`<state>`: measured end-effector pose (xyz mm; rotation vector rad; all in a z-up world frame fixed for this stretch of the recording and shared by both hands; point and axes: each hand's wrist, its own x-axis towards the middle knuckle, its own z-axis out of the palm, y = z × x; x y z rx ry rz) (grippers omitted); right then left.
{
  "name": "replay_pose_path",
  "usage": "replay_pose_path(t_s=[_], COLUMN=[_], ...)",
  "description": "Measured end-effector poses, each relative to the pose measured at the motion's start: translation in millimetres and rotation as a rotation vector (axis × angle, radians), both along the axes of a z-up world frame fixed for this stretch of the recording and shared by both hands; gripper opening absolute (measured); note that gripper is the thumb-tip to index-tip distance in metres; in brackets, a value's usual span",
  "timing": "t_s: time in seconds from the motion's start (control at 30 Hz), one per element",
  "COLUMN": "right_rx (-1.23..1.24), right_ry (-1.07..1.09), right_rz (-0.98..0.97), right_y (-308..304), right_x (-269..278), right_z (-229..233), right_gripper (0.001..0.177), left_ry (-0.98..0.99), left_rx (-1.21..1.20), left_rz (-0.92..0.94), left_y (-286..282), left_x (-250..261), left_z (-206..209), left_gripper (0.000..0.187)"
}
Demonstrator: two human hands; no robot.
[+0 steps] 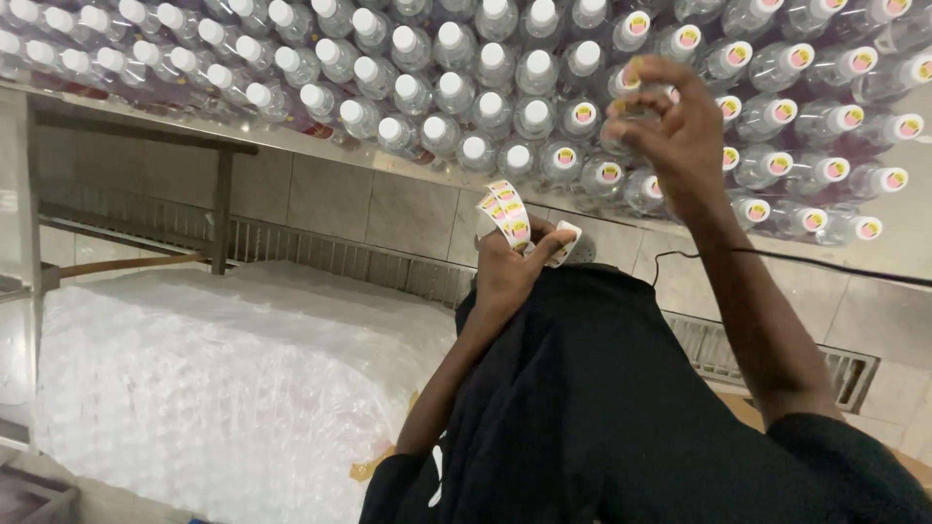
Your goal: Applying small circular labels to the caps of water bottles.
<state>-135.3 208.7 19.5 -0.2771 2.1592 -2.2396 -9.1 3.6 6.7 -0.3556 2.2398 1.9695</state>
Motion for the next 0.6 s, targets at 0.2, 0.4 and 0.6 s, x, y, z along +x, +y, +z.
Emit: replay_pose_path(t_s=[0.2,0.4,0.6], right_rx=[0.226,0.378,0.533], right_ry=[0.095,0.179,0.398], right_rz=[-0.109,-0.132,-0.133], right_y=[-22.7,-32.6,-37.1], right_x=[-83.7,-101.0,-96.4], right_z=[-37.3,-57.3,-73.8], right_gripper=[0.052,0.046,0.041], left_ry=[-0.078,-0.128,-0.136], left_rx=[0.050,0.180,0.166], left_rz=[0.085,0.202,0.145], left_y=[-33.4,-58.7,-81.9], left_x=[7.3,5.8,-1.9], left_z=[7.1,-5.6,-9.0], left_gripper=[0.024,0.023,0.023])
